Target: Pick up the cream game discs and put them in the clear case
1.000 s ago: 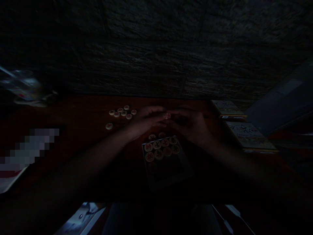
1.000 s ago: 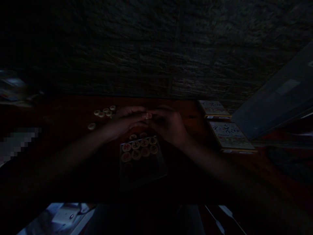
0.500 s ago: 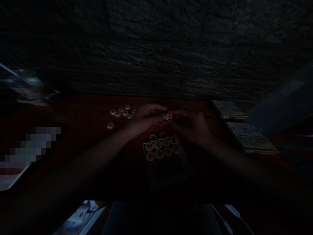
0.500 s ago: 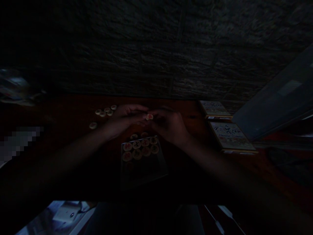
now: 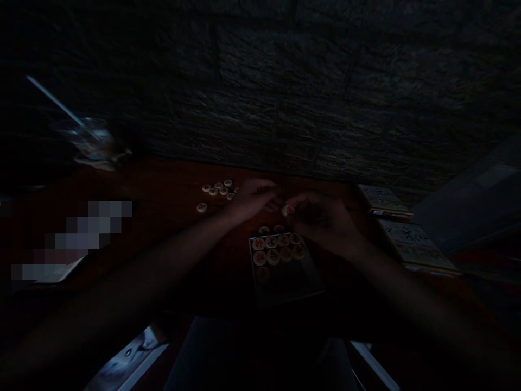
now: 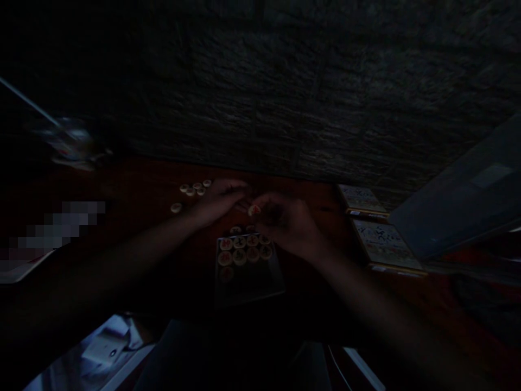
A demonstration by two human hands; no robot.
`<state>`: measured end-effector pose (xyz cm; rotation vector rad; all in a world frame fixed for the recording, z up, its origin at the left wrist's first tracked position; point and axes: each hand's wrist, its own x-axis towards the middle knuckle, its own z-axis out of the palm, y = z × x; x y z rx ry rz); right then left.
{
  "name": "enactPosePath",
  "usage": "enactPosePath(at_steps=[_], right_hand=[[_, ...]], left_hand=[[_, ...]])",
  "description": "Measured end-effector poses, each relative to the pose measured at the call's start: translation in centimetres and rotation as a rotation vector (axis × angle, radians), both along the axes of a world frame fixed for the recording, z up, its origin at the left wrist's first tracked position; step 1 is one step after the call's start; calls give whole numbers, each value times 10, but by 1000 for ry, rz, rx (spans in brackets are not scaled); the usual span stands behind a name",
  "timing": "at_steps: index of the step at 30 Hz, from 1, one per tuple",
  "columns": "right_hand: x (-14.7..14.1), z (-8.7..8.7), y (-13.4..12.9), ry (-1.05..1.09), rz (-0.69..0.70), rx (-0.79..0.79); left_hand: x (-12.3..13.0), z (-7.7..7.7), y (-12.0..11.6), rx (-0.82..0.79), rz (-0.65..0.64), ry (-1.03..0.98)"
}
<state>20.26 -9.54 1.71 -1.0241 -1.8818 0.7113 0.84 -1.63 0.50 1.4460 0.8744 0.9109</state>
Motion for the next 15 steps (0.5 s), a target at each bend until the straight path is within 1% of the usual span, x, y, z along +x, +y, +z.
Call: enactPosePath(at_steps=[4, 7, 10, 13, 15], right_hand=[[-8, 14, -20, -99, 132, -141], [-12, 23, -35, -236, 157, -152], [-16, 27, -45, -381, 217, -112], [-22, 27, -50, -420, 311, -97], [-27, 24, -52, -444, 349, -53]], left_hand=[[-2, 6, 4, -4, -36, 44], [-2, 9, 2, 11, -50, 47], [-3, 4, -5, 20, -62, 48], [-2, -5, -11, 53, -66, 62], [-2, -9, -13, 107, -70, 73]])
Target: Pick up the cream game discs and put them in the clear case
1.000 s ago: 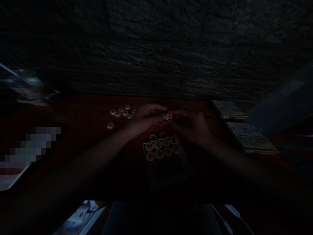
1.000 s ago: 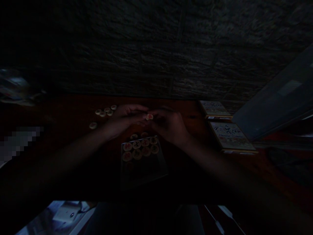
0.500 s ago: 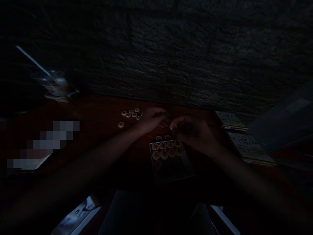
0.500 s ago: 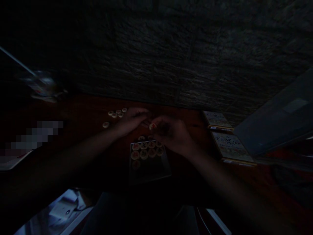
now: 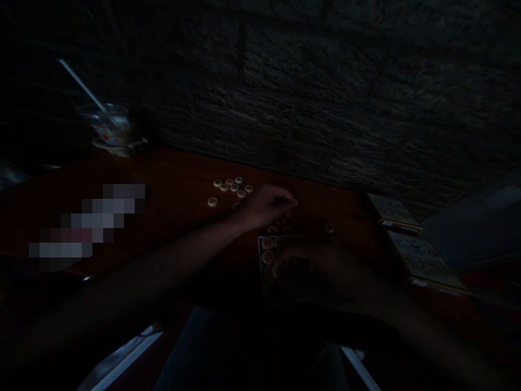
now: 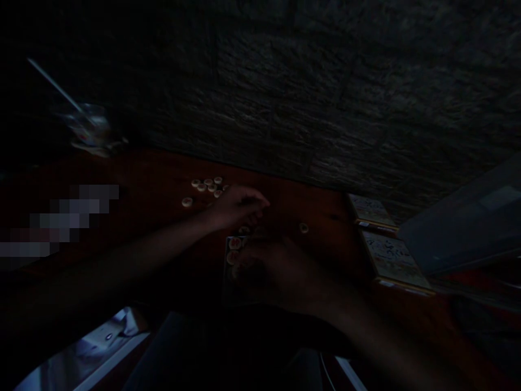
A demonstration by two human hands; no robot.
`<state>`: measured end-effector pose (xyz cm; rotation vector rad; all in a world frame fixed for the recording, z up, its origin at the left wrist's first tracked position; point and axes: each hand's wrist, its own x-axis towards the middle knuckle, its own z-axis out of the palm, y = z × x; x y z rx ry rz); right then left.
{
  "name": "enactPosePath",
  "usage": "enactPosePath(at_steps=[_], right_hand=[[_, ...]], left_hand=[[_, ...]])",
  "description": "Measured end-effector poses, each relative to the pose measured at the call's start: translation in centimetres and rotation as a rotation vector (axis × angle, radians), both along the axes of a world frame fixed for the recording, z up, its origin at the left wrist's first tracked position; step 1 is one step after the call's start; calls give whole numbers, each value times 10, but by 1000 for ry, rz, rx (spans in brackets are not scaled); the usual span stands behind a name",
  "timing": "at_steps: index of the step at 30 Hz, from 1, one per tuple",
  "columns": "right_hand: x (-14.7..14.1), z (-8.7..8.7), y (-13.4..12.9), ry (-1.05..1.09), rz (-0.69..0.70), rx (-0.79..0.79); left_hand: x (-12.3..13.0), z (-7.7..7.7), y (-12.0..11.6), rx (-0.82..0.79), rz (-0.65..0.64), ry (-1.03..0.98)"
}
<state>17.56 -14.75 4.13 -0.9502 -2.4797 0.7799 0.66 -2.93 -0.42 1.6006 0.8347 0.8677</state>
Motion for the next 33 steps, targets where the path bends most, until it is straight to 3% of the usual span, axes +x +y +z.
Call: enactPosePath(at_steps=[4, 14, 18, 22, 24, 29, 33], right_hand=[[-8, -6, -3, -59, 16, 108], [-8, -17, -1, -37, 28, 224], [-10, -17, -3, -34, 15, 224], [-3, -9, -2, 34, -6, 126], [5, -6, 6, 98, -80, 108], [32, -18, 47, 279, -511, 253], [43, -41, 75, 310, -609, 266]], left_hand=[[1, -2, -1, 112, -8, 24], [0, -7, 4, 137, -46, 27], [1, -6, 3, 89, -30, 15], [1, -3, 3, 61, -13, -18], [2, -1, 4, 56, 18, -47], [5, 8, 15, -25, 196, -164], [2, 21, 36, -78, 417, -278]])
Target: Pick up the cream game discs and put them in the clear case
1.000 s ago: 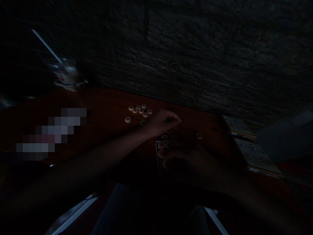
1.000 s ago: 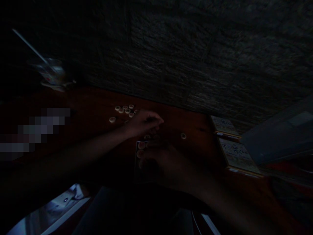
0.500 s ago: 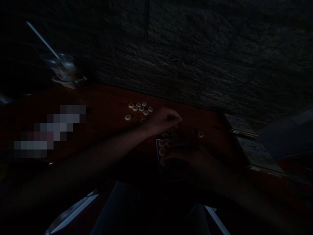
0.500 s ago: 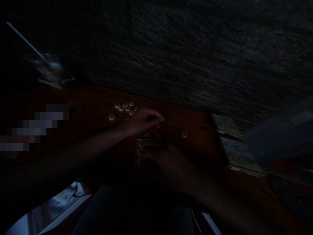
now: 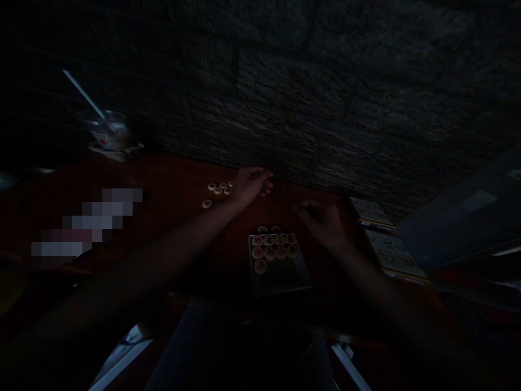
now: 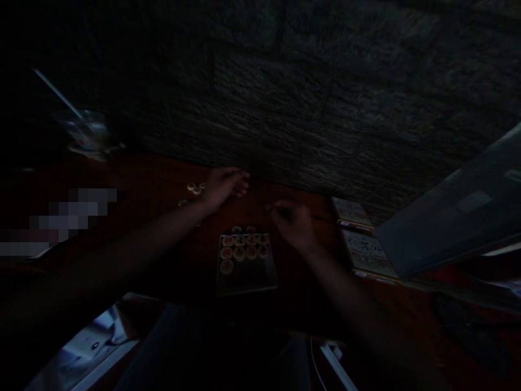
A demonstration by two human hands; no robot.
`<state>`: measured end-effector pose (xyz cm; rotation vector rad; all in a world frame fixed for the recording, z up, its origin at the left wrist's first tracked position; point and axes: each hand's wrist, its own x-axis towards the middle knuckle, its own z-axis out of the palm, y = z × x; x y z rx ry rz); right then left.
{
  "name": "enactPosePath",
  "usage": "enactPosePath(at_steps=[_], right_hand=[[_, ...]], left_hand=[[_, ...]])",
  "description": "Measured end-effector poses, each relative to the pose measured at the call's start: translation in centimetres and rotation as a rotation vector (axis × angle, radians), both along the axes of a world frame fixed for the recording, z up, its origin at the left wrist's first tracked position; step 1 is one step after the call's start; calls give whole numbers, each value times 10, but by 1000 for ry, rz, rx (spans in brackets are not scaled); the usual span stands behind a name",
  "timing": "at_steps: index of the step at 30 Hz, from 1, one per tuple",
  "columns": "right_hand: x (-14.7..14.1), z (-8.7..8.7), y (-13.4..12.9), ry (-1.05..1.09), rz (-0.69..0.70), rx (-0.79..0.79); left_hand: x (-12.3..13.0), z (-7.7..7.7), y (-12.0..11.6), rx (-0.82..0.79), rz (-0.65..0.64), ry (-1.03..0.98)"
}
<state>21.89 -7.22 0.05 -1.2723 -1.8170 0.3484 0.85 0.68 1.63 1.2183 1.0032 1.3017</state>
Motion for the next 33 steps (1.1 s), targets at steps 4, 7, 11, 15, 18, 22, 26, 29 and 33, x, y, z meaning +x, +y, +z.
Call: enactPosePath(at_steps=[4, 7, 11, 15, 18, 22, 26, 29, 33], right_hand=[[-2, -11, 8, -37, 16, -15], [-4, -12, 8, -55, 49, -18], [-2, -12, 8, -68, 59, -14], [3, -11, 7, -78, 52, -7], [5, -10, 5, -94, 64, -15], [5, -11, 4, -96, 80, -20], [4, -15, 6, -84, 103, -22], [5, -19, 9, -81, 101, -7], [5, -21, 10, -91, 113, -12]], left_hand=[[-3, 15, 30, 26, 224, -83], [5, 26, 53, 103, 410, -143], [24, 36, 70, 98, 521, -240], [25, 40, 68, 210, 434, -185], [4, 37, 57, 363, 265, 43], [-36, 24, 35, 505, 65, 380], [-66, 2, 18, 518, 93, 556], [-73, -12, 15, 575, 36, 701], [-66, -17, 10, 668, -47, 820]])
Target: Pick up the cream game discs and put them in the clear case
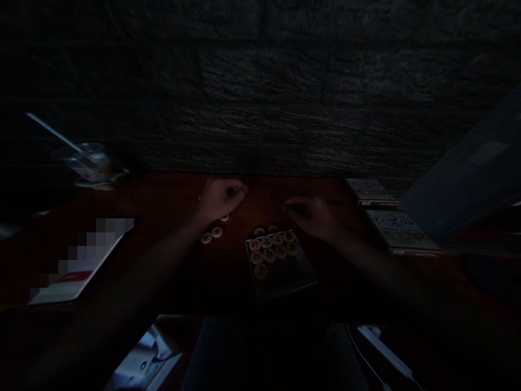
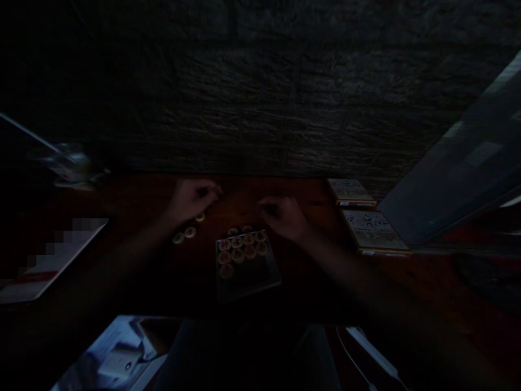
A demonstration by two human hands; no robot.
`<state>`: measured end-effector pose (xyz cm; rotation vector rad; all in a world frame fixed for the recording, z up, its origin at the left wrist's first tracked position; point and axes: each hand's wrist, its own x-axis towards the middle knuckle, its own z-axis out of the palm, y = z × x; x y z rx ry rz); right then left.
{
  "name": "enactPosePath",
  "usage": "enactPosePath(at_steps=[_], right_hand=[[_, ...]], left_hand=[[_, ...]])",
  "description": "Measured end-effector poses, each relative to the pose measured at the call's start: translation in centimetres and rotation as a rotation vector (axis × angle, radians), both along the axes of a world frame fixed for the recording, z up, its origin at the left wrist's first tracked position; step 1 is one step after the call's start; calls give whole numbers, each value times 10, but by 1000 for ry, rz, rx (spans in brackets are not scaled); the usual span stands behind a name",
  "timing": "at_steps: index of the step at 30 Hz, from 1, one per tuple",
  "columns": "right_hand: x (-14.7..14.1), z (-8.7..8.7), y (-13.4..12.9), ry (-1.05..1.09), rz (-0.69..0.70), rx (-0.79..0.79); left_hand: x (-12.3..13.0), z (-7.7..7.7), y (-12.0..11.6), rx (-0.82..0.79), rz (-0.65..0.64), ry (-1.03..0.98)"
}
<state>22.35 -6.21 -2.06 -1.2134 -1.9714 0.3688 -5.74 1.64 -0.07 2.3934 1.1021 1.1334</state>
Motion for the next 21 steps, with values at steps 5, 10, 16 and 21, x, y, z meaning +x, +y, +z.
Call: enactPosePath(at_steps=[5, 10, 16, 21], right_hand=[[-4, 1, -4, -3, 112, -32], [-9, 0, -7, 3, 186, -42], [-6, 2, -8, -19, 165, -10], [4, 2, -4, -15, 113, -14]], left_hand=[[11, 4, -13, 19, -80, 89], [18, 4, -22, -72, -206, 173], [14, 4, -19, -152, -249, 192], [3, 4, -11, -260, -211, 151]])
